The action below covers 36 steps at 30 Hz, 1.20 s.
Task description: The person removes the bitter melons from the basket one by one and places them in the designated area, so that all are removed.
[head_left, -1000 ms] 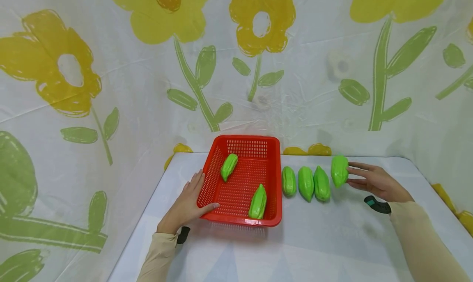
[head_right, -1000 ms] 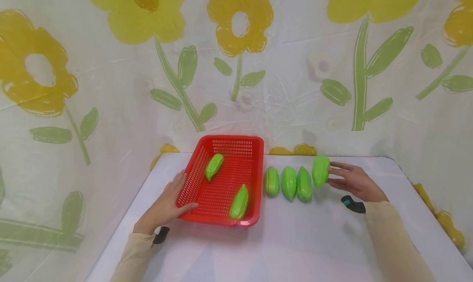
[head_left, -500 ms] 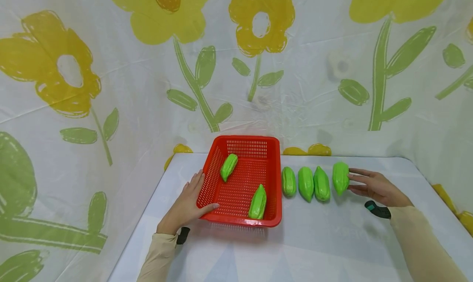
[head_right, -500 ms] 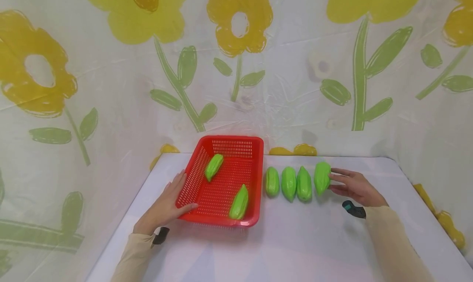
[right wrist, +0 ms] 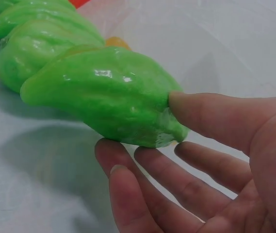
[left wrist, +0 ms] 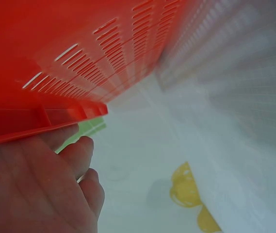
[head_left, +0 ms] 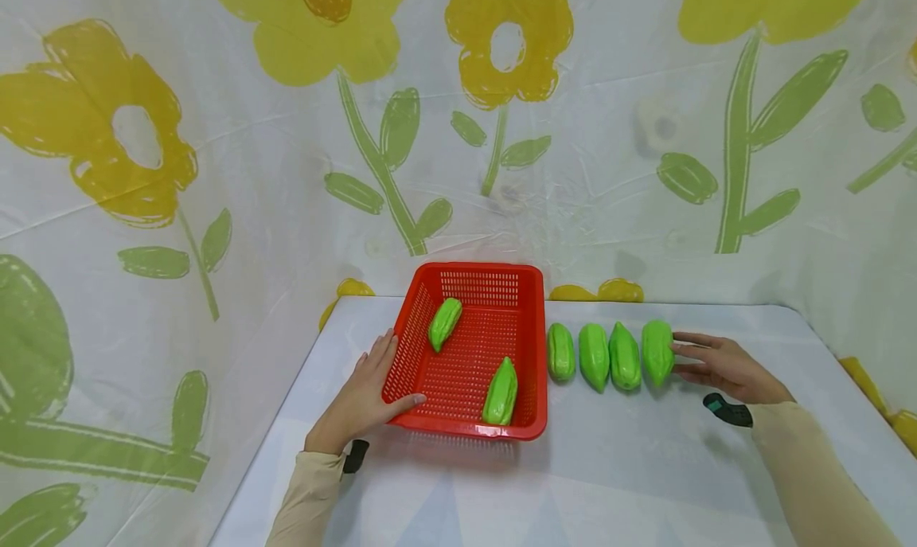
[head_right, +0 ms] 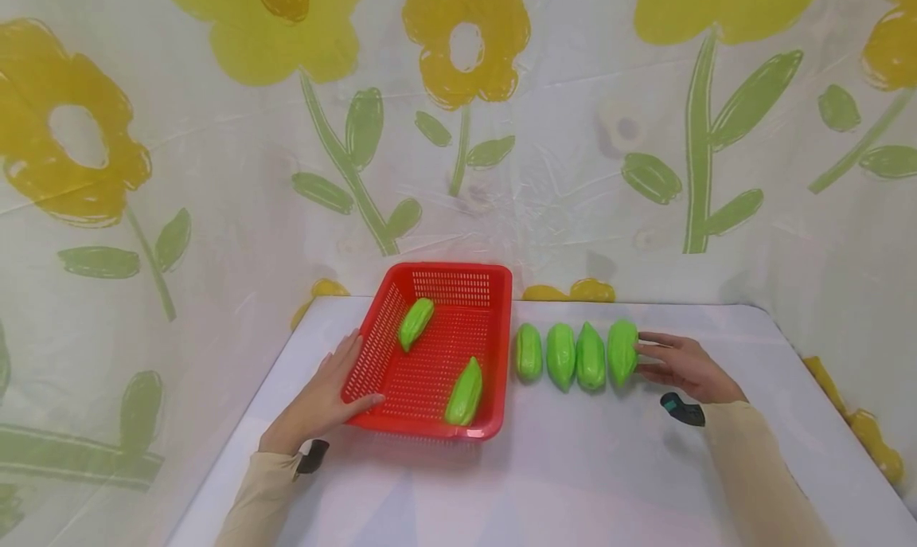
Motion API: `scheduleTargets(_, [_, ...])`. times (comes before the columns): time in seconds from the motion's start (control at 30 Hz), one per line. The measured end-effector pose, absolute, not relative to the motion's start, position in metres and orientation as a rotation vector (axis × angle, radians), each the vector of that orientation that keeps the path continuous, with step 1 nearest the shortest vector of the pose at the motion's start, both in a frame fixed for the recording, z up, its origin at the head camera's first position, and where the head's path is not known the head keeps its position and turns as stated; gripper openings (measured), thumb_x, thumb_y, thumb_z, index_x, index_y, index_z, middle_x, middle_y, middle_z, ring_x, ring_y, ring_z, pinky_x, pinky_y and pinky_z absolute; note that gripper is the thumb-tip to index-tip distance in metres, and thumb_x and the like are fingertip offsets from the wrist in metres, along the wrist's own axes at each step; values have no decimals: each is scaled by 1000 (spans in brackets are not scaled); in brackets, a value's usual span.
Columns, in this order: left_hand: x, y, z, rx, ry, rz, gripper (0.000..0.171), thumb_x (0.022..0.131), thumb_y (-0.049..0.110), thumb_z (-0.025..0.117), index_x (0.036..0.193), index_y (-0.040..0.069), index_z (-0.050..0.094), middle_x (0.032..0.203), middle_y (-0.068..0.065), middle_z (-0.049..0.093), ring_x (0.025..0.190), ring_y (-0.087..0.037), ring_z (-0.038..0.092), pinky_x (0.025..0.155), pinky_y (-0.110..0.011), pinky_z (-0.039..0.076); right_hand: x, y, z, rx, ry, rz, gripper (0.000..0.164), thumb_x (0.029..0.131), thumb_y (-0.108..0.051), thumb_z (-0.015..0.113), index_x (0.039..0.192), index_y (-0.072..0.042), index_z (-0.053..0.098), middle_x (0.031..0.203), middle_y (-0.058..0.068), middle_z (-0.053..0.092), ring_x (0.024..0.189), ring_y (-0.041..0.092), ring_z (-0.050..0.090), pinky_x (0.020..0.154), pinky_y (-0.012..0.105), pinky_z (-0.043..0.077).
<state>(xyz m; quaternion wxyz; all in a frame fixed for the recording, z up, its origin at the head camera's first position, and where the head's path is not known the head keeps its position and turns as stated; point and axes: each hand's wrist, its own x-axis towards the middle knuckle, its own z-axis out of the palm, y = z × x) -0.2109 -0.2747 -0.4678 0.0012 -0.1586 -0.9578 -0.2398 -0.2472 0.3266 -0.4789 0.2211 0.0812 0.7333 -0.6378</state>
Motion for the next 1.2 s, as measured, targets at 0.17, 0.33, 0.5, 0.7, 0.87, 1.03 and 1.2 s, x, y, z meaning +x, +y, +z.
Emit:
scheduleTargets(0.17, [-211, -274, -468, -502, -3008, -752, 117, 84, 71, 66, 167, 8, 12, 176, -10, 12, 163, -35, 13, 131, -61, 15, -247, 326, -481, 218, 2078, -1703, 86, 105, -33, 62, 163, 5, 13, 101, -24, 64, 96, 3, 74, 90, 26, 62])
scheduleTargets(0.33, [-211, -274, -467, -499, -3012, -742, 117, 84, 71, 66, 167, 8, 12, 176, -10, 12, 163, -35, 13, 131, -61, 15, -247, 326, -484, 212, 2117, -1673, 85, 104, -35, 62, 163, 6, 15, 103, -23, 63, 97, 1, 72, 89, 25, 62])
scheduleTargets(0.5, [-211, -275, -467, -504, -3001, -748, 117, 84, 71, 66, 167, 8, 12, 176, -9, 11, 163, -34, 13, 131, -60, 15, -247, 326, -484, 216, 2150, -1631, 84, 104, -36, 62, 161, 8, 19, 106, -20, 63, 96, 1, 72, 88, 24, 62])
scheduleTargets(0.7, [-211, -275, -467, -516, -2989, -741, 116, 85, 70, 66, 167, 8, 12, 176, -9, 12, 163, -35, 14, 131, -61, 16, -246, 325, -483, 202, 2192, -1577, 84, 103, -37, 63, 160, 9, 22, 113, -15, 65, 96, 2, 72, 87, 25, 62])
scheduleTargets(0.87, [-210, -275, -467, -517, -2989, -744, 116, 85, 70, 66, 167, 8, 12, 176, -9, 11, 163, -34, 14, 131, -61, 15, -247, 325, -485, 208, 2234, -1519, 86, 102, -40, 65, 160, 8, 23, 126, -3, 66, 97, 2, 72, 86, 26, 61])
scheduleTargets(1.03, [-211, -275, -467, -509, -2995, -748, 116, 85, 71, 66, 167, 8, 12, 176, -9, 11, 163, -34, 14, 131, -61, 15, -248, 325, -486, 209, 2261, -1482, 87, 102, -42, 64, 160, 8, 24, 137, 5, 63, 97, 2, 72, 86, 26, 61])
scheduleTargets(1.2, [-211, -274, -467, -499, -3004, -762, 117, 84, 71, 66, 167, 9, 11, 176, -8, 11, 163, -34, 13, 131, -61, 15, -247, 323, -485, 188, 2304, -1440, 85, 103, -43, 63, 159, 9, 26, 143, 18, 61, 97, 4, 72, 85, 26, 61])
